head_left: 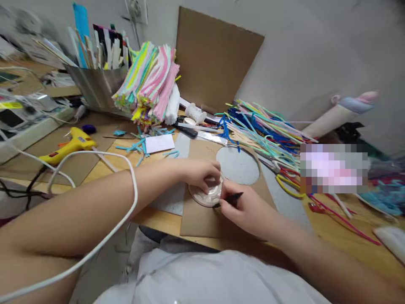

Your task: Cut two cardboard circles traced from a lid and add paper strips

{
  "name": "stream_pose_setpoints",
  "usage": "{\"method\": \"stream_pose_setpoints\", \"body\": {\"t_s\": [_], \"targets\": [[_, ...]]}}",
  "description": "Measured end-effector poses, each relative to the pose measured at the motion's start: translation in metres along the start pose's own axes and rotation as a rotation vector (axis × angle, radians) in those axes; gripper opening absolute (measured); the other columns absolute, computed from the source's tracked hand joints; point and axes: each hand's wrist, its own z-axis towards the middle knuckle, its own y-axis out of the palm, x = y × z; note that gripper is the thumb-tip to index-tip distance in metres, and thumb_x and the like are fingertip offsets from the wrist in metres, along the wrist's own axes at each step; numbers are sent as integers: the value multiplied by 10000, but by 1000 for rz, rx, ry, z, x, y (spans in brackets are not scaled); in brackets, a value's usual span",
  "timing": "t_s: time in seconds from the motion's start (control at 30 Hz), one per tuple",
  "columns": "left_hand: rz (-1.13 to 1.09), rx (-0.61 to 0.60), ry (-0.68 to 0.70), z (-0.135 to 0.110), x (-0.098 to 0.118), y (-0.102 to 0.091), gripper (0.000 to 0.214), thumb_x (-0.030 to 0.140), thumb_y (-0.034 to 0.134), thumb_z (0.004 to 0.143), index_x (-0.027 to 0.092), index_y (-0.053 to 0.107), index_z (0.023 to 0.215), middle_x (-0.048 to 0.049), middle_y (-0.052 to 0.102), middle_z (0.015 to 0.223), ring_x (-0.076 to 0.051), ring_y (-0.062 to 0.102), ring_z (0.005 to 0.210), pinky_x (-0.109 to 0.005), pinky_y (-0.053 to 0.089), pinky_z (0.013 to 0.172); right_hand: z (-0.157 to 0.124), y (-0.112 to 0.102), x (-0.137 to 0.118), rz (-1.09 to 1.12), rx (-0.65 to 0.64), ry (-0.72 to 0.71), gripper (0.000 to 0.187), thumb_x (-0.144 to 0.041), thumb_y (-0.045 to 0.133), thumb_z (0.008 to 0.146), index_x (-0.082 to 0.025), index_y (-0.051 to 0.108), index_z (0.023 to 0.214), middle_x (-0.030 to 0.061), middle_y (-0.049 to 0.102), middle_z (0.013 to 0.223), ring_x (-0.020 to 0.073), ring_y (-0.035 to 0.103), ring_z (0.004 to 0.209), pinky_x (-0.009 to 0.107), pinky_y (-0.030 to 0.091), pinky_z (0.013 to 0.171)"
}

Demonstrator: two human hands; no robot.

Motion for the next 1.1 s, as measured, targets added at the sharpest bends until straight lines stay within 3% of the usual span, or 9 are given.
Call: {"method": "stream_pose_setpoints", "body": {"t_s": [0.2,0.5,0.67,0.87,1.1], "targets": [[-3,11,-9,0,1,1,318,225,768,694,172,671,992,-77,589,1082,-222,581,981,-273,432,848,-6,-7,4,-1,1,2,81,-146,468,792,-212,464,746,-19,523,686,147,469,637,267,366,594],[-30,38,35,1,0,3,245,174,703,729,133,686,970,-93,604,1057,-221,587,973,-275,434,852,11,17,-12,-12,39,-87,102,-131,500,771,-209,452,728,-39,475,637,117,432,563,234,327,517],[-43,31,45,2,2,2,209,104,691,674,133,689,881,-81,608,1012,-210,597,920,-266,450,813,23,24,-16,36,39,-82,105,-141,500,786,-208,444,729,-59,445,590,94,398,491,220,303,472],[-36,36,29,1,1,2,226,181,708,726,143,681,948,-85,600,1051,-216,585,959,-277,444,834,14,14,-10,16,29,-89,111,-124,502,757,-207,442,714,-43,464,637,113,415,566,233,317,512],[-18,9,-18,0,5,-2,330,206,779,679,125,681,983,-105,601,1069,-249,586,989,-301,441,853,-3,-2,7,101,15,-14,90,-167,475,798,-208,454,721,-33,483,659,135,436,619,260,349,573]]}}
